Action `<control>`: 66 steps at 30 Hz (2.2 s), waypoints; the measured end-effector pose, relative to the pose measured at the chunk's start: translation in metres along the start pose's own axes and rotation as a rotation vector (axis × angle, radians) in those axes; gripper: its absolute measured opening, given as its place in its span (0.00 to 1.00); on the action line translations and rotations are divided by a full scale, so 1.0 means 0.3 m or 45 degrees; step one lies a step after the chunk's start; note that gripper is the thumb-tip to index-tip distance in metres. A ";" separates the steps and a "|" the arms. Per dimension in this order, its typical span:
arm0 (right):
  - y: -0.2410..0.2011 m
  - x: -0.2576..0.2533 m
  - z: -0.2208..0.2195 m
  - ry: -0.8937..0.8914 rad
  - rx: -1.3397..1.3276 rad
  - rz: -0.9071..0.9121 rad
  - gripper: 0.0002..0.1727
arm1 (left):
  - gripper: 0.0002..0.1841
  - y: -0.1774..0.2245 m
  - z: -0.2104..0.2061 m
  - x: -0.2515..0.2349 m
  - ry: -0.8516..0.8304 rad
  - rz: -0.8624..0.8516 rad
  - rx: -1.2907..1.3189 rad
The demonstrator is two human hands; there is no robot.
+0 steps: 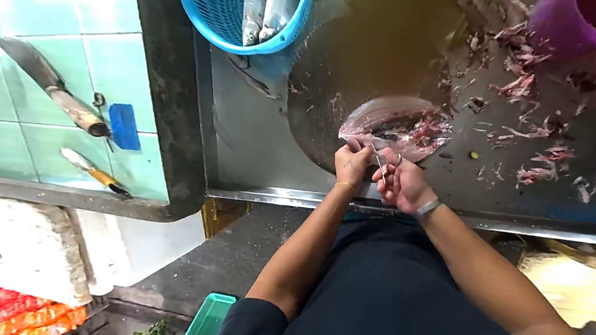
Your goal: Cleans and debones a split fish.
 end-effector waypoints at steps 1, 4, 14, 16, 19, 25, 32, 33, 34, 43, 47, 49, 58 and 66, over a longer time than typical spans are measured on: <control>-0.007 -0.009 0.013 0.066 -0.022 0.053 0.29 | 0.10 0.000 -0.004 0.000 -0.007 -0.001 -0.033; -0.062 0.006 0.025 0.043 -0.082 0.078 0.31 | 0.12 0.014 -0.009 -0.016 0.001 -0.004 -0.053; -0.014 0.000 0.077 0.000 -0.177 -0.137 0.33 | 0.11 0.001 -0.023 0.013 -0.005 -0.070 -0.155; -0.047 0.019 0.084 0.020 -0.185 -0.028 0.31 | 0.11 0.011 -0.025 0.005 0.021 -0.092 -0.197; -0.003 0.011 0.082 -0.059 -0.139 -0.149 0.36 | 0.12 -0.002 -0.020 0.022 0.029 -0.113 -0.249; 0.006 0.012 0.102 -0.051 -0.175 -0.142 0.34 | 0.14 -0.007 -0.023 0.024 0.055 -0.088 -0.404; 0.005 0.018 0.116 0.035 -0.210 -0.155 0.31 | 0.17 0.018 -0.037 0.034 0.052 -0.099 -0.569; -0.013 0.015 0.117 0.053 -0.232 -0.100 0.30 | 0.18 0.033 -0.043 0.024 0.046 -0.112 -0.573; -0.027 0.014 0.113 0.038 -0.230 -0.067 0.31 | 0.18 0.044 -0.044 0.013 0.046 -0.120 -0.571; -0.005 0.017 0.127 -0.060 -0.155 -0.121 0.36 | 0.21 0.046 -0.044 0.042 0.066 -0.115 -0.645; -0.062 0.037 0.139 0.041 -0.159 0.038 0.31 | 0.21 0.070 -0.052 0.029 0.076 -0.111 -0.631; -0.003 0.039 0.135 -0.054 -0.184 -0.106 0.35 | 0.20 0.047 -0.043 0.056 0.068 -0.100 -0.645; 0.004 0.026 0.156 0.022 -0.292 -0.083 0.31 | 0.22 0.059 -0.056 0.051 0.066 -0.142 -0.656; -0.018 0.061 0.157 0.006 -0.271 -0.031 0.33 | 0.25 0.080 -0.053 0.046 0.064 -0.114 -0.691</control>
Point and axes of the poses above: each hand's wrist, its own x-axis away from the middle knuckle, its own z-axis out of the back of the hand, y = z × x, the point moved 6 cm from there along -x, towards the middle knuckle, and after that the axes turned 5 degrees about y, right-handed, at the moved point
